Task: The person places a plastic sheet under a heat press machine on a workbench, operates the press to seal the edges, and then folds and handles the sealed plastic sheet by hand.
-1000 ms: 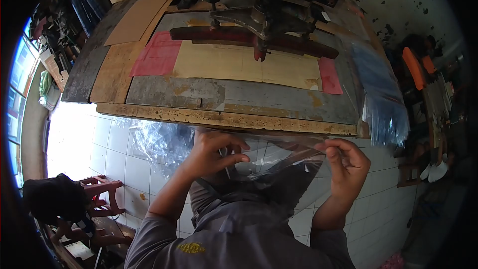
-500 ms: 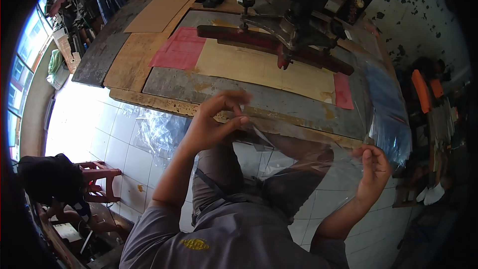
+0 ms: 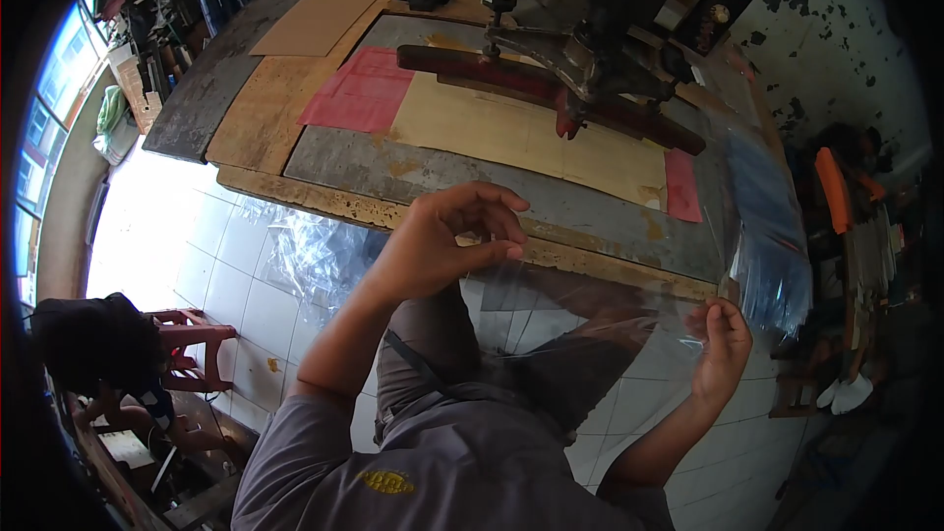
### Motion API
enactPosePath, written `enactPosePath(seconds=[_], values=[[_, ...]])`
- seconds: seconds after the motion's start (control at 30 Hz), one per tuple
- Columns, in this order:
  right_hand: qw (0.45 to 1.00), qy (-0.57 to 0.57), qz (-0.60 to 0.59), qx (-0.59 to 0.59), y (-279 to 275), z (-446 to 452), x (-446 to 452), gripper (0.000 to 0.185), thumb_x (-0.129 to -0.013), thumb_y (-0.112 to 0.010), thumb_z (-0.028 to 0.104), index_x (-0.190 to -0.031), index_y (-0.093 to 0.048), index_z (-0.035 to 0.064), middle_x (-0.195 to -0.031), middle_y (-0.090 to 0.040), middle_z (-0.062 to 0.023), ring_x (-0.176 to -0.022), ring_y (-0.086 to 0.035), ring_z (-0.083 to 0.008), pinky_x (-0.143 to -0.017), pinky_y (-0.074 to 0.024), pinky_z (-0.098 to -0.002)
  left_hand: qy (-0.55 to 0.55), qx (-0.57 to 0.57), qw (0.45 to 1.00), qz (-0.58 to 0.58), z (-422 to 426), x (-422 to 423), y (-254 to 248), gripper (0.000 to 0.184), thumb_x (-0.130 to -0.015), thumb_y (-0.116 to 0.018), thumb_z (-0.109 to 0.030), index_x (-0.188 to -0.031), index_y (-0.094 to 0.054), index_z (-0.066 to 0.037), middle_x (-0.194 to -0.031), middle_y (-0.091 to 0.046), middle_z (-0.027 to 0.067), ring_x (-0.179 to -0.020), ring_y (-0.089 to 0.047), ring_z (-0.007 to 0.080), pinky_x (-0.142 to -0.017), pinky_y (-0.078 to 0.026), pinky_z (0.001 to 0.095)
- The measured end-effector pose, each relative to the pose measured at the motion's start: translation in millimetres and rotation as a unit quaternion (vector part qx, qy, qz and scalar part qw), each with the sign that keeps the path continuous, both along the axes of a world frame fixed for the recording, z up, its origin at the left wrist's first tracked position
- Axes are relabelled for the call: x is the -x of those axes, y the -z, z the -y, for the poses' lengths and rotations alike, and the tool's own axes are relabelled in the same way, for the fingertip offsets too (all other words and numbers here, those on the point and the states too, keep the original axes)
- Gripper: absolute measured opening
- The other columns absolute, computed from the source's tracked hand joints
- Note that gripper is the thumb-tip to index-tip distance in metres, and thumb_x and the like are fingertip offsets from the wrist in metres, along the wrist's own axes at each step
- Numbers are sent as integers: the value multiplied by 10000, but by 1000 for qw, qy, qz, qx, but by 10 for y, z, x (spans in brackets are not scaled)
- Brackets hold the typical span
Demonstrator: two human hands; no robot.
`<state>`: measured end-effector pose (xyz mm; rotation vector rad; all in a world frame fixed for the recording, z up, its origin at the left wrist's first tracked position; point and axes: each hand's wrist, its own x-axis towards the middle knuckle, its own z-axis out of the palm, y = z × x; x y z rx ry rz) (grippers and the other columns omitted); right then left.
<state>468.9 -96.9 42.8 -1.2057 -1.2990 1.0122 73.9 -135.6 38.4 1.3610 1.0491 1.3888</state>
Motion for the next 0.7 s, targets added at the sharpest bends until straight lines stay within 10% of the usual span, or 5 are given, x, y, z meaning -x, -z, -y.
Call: enactPosePath(seconds=[0.7], values=[[981, -137, 139, -21, 476, -1659, 728, 169, -1022, -655, 147, -1086, -702, -2, -863, -717, -27, -686, -613, -64, -599, -455, -228, -103, -11, 980, -168, -883, 534, 389, 318, -934, -721, -15, -1229, -603, -3, -1092, -682, 31, -839, -624, 48, -720, -500, 228]])
